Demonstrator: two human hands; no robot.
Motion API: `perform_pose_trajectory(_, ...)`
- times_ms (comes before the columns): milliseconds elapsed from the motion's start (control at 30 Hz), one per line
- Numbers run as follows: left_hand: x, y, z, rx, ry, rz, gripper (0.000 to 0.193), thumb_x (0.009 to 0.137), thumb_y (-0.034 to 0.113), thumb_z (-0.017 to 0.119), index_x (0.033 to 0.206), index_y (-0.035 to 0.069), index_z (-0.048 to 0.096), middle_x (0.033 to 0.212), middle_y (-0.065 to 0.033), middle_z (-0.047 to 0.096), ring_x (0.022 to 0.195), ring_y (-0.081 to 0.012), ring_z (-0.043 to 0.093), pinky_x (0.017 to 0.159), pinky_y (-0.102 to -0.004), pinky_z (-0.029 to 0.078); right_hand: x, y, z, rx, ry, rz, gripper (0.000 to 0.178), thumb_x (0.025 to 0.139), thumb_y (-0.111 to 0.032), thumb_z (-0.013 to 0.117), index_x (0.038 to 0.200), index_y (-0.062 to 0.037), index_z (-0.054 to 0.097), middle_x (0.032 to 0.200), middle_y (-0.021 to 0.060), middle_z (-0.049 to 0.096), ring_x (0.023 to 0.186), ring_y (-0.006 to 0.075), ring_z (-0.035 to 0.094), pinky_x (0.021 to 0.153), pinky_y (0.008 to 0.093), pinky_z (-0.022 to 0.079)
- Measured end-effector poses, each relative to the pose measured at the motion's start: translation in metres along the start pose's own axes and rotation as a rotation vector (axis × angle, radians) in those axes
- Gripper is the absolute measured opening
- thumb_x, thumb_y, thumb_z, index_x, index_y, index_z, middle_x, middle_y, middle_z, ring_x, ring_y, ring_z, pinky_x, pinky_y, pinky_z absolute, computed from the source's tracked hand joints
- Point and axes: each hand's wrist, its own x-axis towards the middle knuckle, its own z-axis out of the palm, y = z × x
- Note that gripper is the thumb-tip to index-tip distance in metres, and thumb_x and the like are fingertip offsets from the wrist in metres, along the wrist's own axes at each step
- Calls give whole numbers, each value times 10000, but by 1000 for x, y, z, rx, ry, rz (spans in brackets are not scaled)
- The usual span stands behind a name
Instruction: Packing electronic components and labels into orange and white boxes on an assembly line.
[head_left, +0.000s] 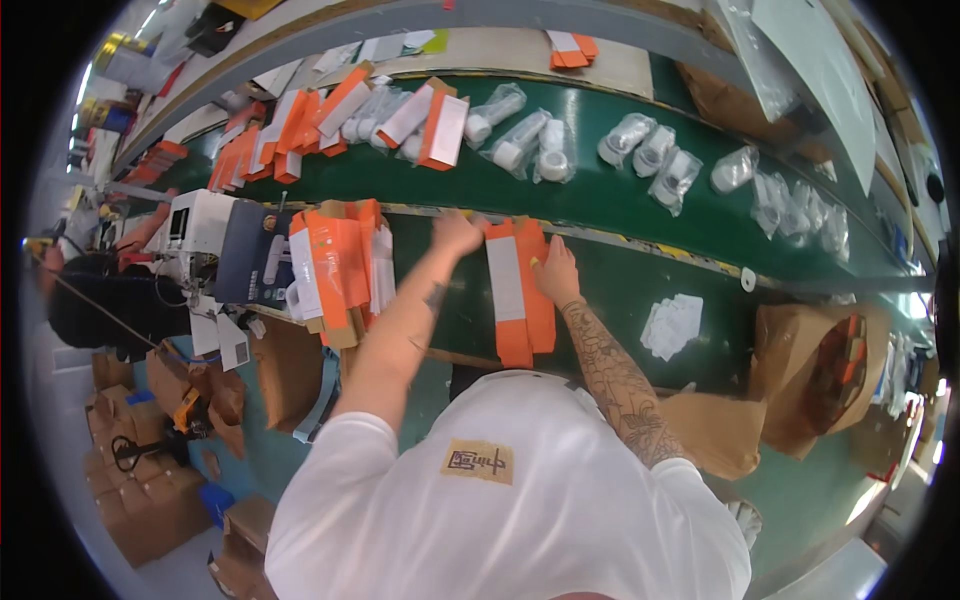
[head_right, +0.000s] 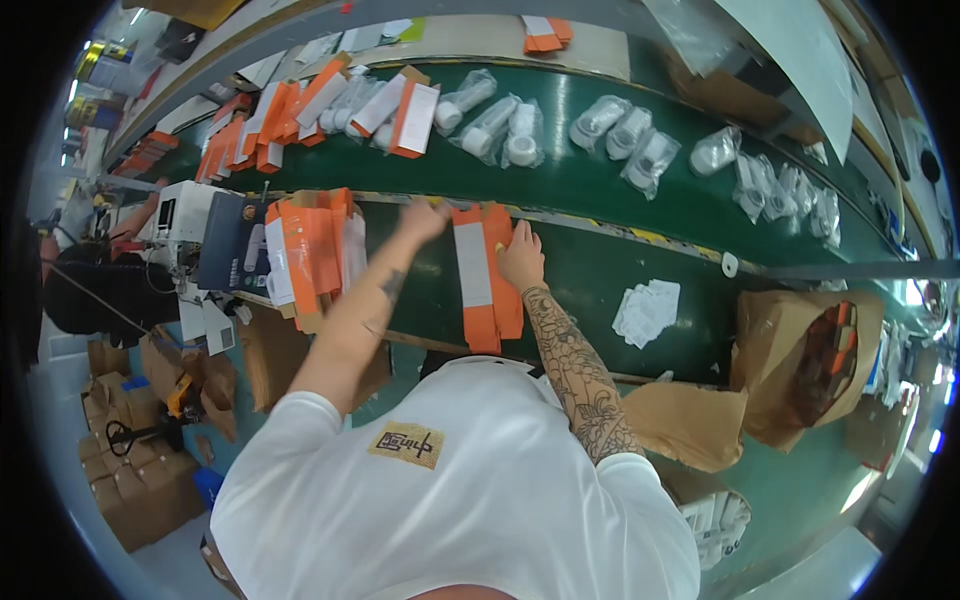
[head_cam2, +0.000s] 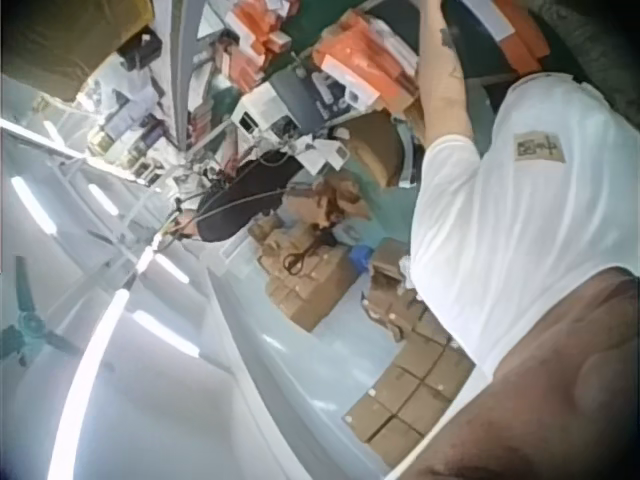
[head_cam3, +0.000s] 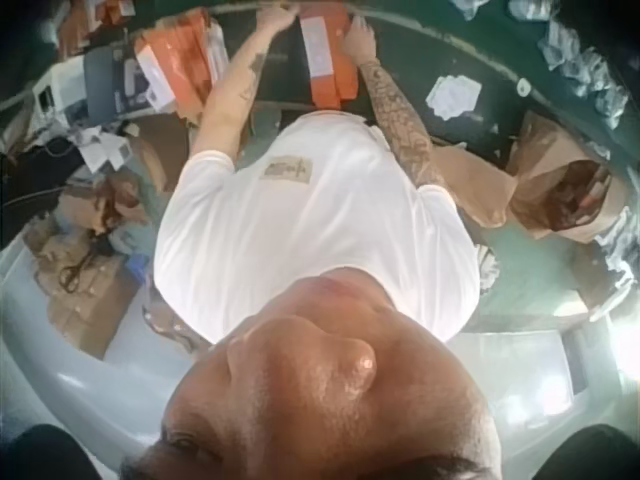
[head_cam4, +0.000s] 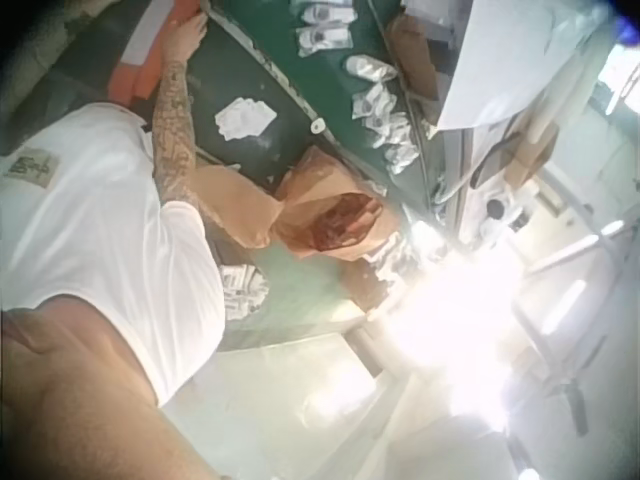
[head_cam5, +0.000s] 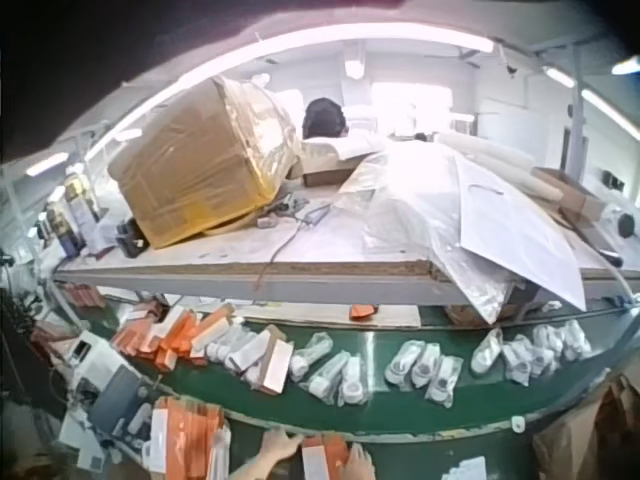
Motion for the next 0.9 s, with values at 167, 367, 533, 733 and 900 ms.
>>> perform_pose_trajectory(167,-57,16,107,-241,197,127,759,845,430,605,1308,-137,407,1381,-335,403,1333,-422,360,1133,-484,247,4,3,36,-40,-53,-88,641,856,-336,584,1357,22,407,1444,223,380,1338,437,318,1063,520,351)
perform_pose_trajectory(367,-152,95,21,-878,305,106,459,874,224,587,1213,-53,448,1182,-294,534,1099,-455,518,898,-448,441,-8,-30,-45,851,268,258,367,944,-240,595,1226,-21,510,960,88,602,837,160,594,701,294,491)
perform_pose_trajectory(533,-161,127,19,-1161,29,353,509,969,262,542,1358,-10,359,1173,-161,542,1061,-236,567,897,-341,447,-9,-44,-84,971,298,206,284,967,-148,539,1202,11,518,936,42,613,787,93,554,654,241,459)
perform_pose_trajectory(733,-163,144,22,-1612,-6,370,512,983,247,525,1388,7,326,1227,-75,486,1141,-135,460,996,-285,368,-34,-59,-155,1005,-51,144,414,969,-139,425,1368,-43,482,1002,-10,574,734,53,422,653,137,321)
perform_pose_trajectory(900,-165,163,20,-1452,-24,286,505,964,174,530,1405,29,331,1267,-68,477,1135,-133,473,966,-270,397,-45,-63,-144,1132,100,112,440,924,-44,412,1358,-15,476,1225,79,534,955,116,533,802,228,445)
